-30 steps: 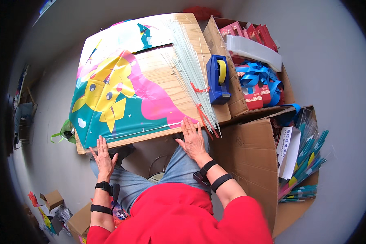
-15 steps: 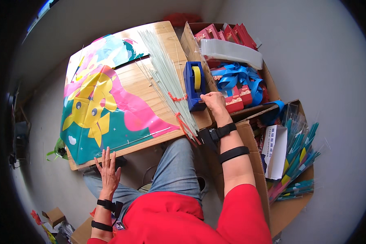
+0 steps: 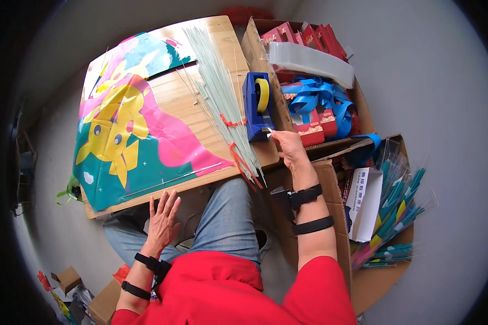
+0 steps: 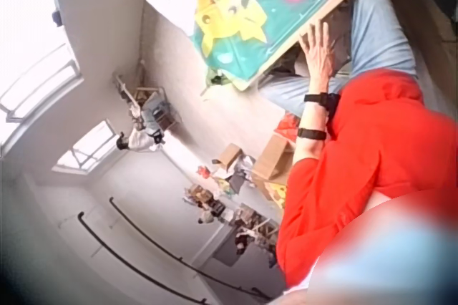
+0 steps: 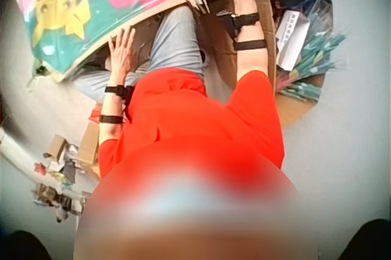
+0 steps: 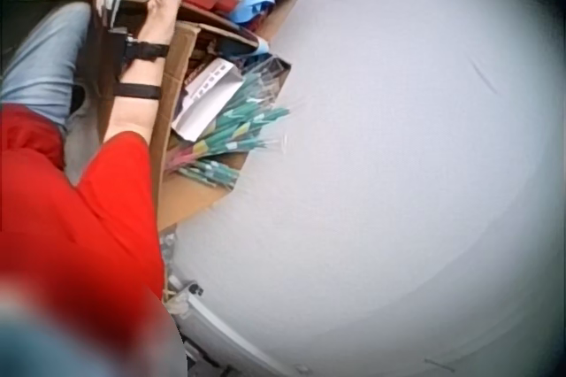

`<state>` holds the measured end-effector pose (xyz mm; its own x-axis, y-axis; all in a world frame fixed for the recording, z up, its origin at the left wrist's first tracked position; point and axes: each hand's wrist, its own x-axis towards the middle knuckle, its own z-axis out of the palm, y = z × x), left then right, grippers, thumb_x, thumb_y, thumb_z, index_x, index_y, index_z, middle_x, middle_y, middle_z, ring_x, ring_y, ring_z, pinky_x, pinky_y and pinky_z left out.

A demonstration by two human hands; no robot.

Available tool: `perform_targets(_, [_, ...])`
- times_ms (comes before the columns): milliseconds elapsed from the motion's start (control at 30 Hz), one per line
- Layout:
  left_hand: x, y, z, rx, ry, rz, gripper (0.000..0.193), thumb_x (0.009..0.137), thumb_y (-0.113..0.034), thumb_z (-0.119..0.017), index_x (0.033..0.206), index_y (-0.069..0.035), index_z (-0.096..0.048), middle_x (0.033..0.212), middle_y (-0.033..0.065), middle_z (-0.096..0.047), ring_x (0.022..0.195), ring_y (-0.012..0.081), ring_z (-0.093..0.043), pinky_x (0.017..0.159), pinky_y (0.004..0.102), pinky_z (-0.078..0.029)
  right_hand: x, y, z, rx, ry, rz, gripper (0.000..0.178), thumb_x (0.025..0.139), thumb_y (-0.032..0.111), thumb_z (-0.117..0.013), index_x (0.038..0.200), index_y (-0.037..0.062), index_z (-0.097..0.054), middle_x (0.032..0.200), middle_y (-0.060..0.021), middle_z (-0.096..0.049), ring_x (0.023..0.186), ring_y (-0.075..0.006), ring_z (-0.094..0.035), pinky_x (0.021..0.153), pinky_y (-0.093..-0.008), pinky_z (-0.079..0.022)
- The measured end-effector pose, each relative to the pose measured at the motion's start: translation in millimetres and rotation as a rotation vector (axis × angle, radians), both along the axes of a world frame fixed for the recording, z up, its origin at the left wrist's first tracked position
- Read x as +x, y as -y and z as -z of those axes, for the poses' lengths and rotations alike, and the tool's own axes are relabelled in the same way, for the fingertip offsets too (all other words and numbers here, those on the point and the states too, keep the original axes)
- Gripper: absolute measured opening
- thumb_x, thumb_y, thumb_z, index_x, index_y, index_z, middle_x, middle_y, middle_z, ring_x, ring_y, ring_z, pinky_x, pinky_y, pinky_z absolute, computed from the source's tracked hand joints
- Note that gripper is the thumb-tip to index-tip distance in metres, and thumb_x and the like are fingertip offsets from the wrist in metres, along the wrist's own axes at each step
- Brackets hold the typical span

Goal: The recorder is assembling a plastic kite by inserting supportive rods into the kite's frame sleeves.

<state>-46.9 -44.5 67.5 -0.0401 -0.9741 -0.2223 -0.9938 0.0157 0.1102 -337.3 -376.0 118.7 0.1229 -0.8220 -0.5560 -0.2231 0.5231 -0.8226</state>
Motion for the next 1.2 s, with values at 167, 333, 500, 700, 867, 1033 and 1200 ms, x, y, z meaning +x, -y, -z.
perform_targets(167, [-2.5,2.8,-4.0,0.018,-0.038,-0.015,0.097,0.072,-0.024,-0.079,0.155,-0.012,-0.032,0.165,0.0084,-0.022,0.155,0.0295,-0.013,0.124,0.0567,-0.002,1.6,-15.2,25.3,-0.035,0.103,0.082,0.015,0.092,0.024,-0.072,0.094,0.0090,-0.070,0.085,0.0053,-0.064,0.078,-0.0071,-0.055,0.070,-0.0237,-0.040])
perform_targets(333, [-0.6,2.7,-1.9,0.018,-0.038,-0.021,0.096,0.072,-0.024,-0.079,0.155,-0.012,-0.032,0.165,0.0086,-0.021,0.155,0.0296,-0.012,0.123,0.0568,-0.003,11.4,-14.5,62.7,-0.416,-0.070,0.069,0.027,0.094,0.022,-0.070,0.102,-0.0040,-0.069,0.084,-0.0035,-0.067,0.077,-0.0122,-0.059,0.071,-0.0285,-0.047])
perform_targets(500, [2.0,-3.7,-4.4,0.030,-0.002,-0.015,0.095,0.073,-0.027,-0.078,0.155,-0.013,-0.033,0.166,0.0085,-0.018,0.155,0.0300,-0.011,0.123,0.0568,-0.003,22.4,-9.7,68.0,-0.427,-0.213,0.072,0.028,0.089,0.023,-0.072,0.097,-0.0033,-0.071,0.087,-0.0136,-0.073,0.081,-0.0212,-0.066,0.076,-0.0352,-0.051])
perform_targets(700, [0.8,-2.7,-7.9,-0.039,-0.056,-0.017,0.087,0.078,-0.027,-0.074,0.155,-0.020,-0.035,0.165,0.0044,-0.021,0.154,0.0278,-0.015,0.122,0.0610,-0.003,15.9,-37.4,61.9,-0.903,-0.589,0.053,0.020,0.088,0.022,-0.072,0.089,0.0022,-0.073,0.086,-0.0122,-0.067,0.078,-0.0265,-0.064,0.075,-0.0395,-0.052])
perform_targets(867, [13.4,-15.2,10.3,-0.282,-0.073,0.019,0.045,0.082,-0.017,-0.067,0.127,-0.016,-0.065,0.160,0.0024,-0.034,0.152,0.0234,-0.023,0.122,0.0609,-0.002,76.4,-116.8,-14.7,-0.256,0.158,-0.294,0.034,0.099,0.017,-0.064,0.128,0.0003,-0.055,0.080,-0.0032,-0.067,0.069,-0.0073,-0.059,0.067,-0.0224,-0.049])
perform_targets(1033, [28.6,-37.0,13.7,-0.337,-0.132,-0.080,0.038,0.081,-0.010,-0.065,0.119,-0.014,-0.068,0.154,0.0009,-0.043,0.147,0.0224,-0.032,0.122,0.0559,-0.010,146.9,-165.4,6.0,0.530,0.577,-0.465,0.032,0.106,0.016,-0.047,0.135,0.0036,-0.047,0.058,0.0031,-0.041,0.046,-0.0070,-0.037,0.046,-0.0235,-0.032])
perform_targets(1200, [33.3,-25.2,22.9,-0.342,-0.117,-0.125,0.035,0.083,-0.012,-0.062,0.118,-0.013,-0.068,0.151,0.0001,-0.046,0.141,0.0197,-0.038,0.119,0.0475,-0.019,175.0,-155.0,39.1,0.719,0.694,-0.438,0.028,0.106,0.012,-0.038,0.131,0.0035,-0.046,0.055,0.0035,-0.036,0.041,-0.0060,-0.030,0.041,-0.0220,-0.026])
